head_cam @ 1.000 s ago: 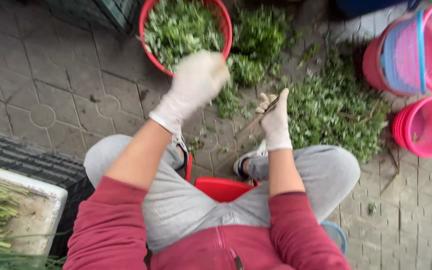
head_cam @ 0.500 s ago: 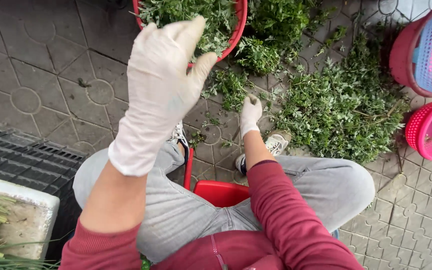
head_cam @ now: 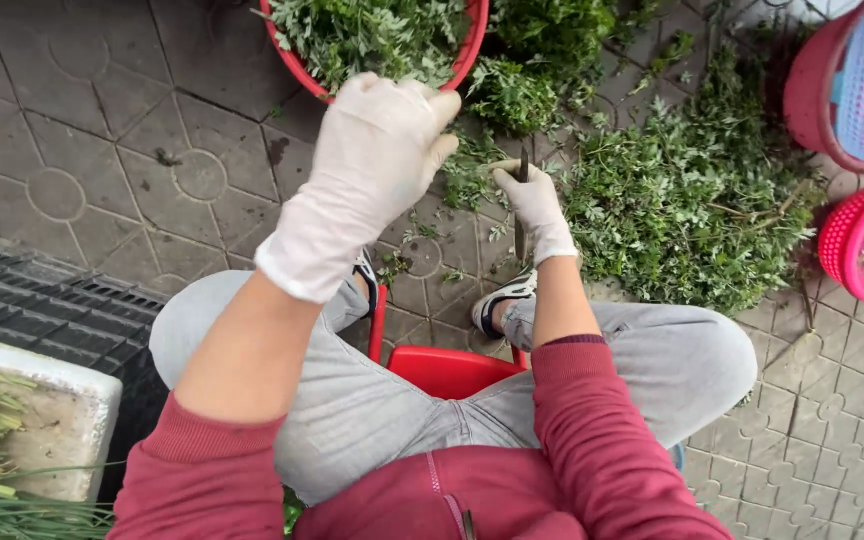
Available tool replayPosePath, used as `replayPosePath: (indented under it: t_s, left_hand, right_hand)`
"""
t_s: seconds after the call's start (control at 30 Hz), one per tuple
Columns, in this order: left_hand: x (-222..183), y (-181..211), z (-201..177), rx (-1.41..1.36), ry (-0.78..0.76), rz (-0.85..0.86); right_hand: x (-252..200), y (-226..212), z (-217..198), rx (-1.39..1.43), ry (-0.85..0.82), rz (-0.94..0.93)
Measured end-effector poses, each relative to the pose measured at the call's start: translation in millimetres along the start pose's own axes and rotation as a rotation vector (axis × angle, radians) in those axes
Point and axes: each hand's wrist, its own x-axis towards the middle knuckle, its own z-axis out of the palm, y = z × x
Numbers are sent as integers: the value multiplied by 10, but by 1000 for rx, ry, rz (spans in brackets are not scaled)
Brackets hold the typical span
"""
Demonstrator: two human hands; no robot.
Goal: The person is trimming the stems of leafy greens using a small knife and placing the cleaned greens into a red bowl.
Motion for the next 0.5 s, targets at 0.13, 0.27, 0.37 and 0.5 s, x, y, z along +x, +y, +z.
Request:
replayPosePath:
  t_s: [0.13,0.27,0.37,0.5]
  left_hand:
    - [48,437,326,-53,-198,53]
    - [-30,680,795,-191,-189,-13]
    - [-16,621,740,-458,-238,-184]
    - [-34,461,863,-677,-398,-490]
  right_hand:
    - [-551,-473,-177,-66,-51,-95]
    - [-923,-646,-218,209,27,-290]
    - [-1245,-835,-210,427,13,-246]
    - [-1673,-1132,5,654,-65,-68]
